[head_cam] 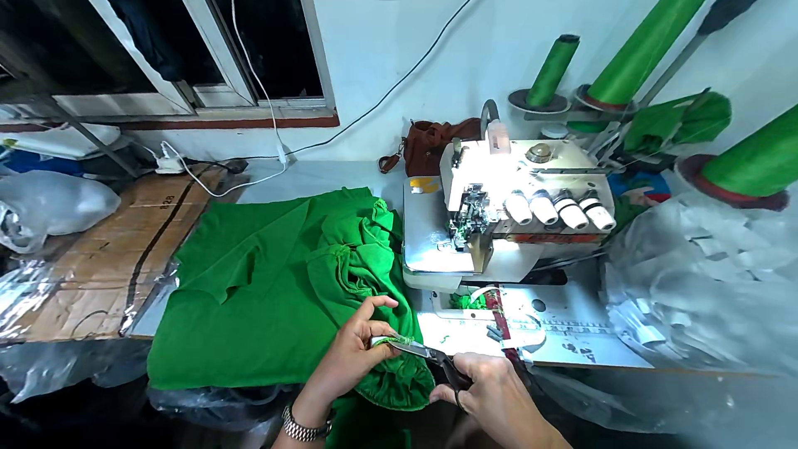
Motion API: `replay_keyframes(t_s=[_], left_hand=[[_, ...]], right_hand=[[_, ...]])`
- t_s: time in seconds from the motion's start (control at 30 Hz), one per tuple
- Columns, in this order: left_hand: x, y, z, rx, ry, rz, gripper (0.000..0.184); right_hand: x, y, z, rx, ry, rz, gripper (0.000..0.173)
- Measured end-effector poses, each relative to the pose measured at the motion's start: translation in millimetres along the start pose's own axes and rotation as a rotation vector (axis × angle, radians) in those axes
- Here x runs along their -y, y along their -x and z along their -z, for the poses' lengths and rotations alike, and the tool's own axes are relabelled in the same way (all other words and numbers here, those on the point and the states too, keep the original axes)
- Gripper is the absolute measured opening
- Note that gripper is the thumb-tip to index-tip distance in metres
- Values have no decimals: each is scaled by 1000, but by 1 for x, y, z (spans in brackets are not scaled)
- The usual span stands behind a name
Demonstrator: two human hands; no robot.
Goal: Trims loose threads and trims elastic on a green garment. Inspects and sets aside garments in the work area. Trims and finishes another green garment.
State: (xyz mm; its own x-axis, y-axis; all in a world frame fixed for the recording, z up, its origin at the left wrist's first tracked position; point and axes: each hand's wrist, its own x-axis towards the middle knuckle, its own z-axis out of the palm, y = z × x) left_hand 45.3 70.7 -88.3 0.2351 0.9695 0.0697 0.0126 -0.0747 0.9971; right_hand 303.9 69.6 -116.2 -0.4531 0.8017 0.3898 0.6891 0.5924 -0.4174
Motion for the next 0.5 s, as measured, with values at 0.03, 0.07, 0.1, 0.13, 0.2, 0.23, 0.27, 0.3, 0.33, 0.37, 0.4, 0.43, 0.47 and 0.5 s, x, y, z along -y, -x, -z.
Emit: replay_keyframes(t_s=[0.03,0.07,0.1,0.13,0.2,0.23,0.27,0.3,0.33,0.37,0.4,0.43,0.47,0.5], left_hand=[[0,0,0,0,3,-4,59],[1,0,0,-1,6,-8,59],[1,0,0,-1,10,-12,59],[1,0,0,-1,12,-16,59],[1,0,0,-1,14,-16,59],[0,0,0,2,13,-12,59],[0,0,0,7,12,-5,59],[0,0,0,10,11,2,59],[0,0,0,12,7,9,58],[0,-1,-1,11,1,14,58],[0,-1,-2,9,-7,17,58],[0,0,-3,-2,-39,8,56],[-1,1,-4,-24,-121,-14,52],[-4,3,-6,-52,-264,-53,45]], right_hand=[[0,-1,0,-1,9,7,53],[1,-2,0,-4,15,13,53],[1,-2,0,-9,16,17,53],[1,-2,0,-10,11,18,53],[0,-2,-1,-27,20,33,51],[-1,-2,-2,-43,42,52,50],[-2,-3,-2,-56,66,72,48],[-3,-3,-1,-62,89,88,45],[-4,-4,0,-63,109,99,43],[-5,-4,1,-58,113,102,43],[-5,-3,1,-45,100,95,44],[-5,-2,1,-24,69,72,45],[-5,-1,2,4,27,34,45],[-4,0,3,27,-8,-9,46]])
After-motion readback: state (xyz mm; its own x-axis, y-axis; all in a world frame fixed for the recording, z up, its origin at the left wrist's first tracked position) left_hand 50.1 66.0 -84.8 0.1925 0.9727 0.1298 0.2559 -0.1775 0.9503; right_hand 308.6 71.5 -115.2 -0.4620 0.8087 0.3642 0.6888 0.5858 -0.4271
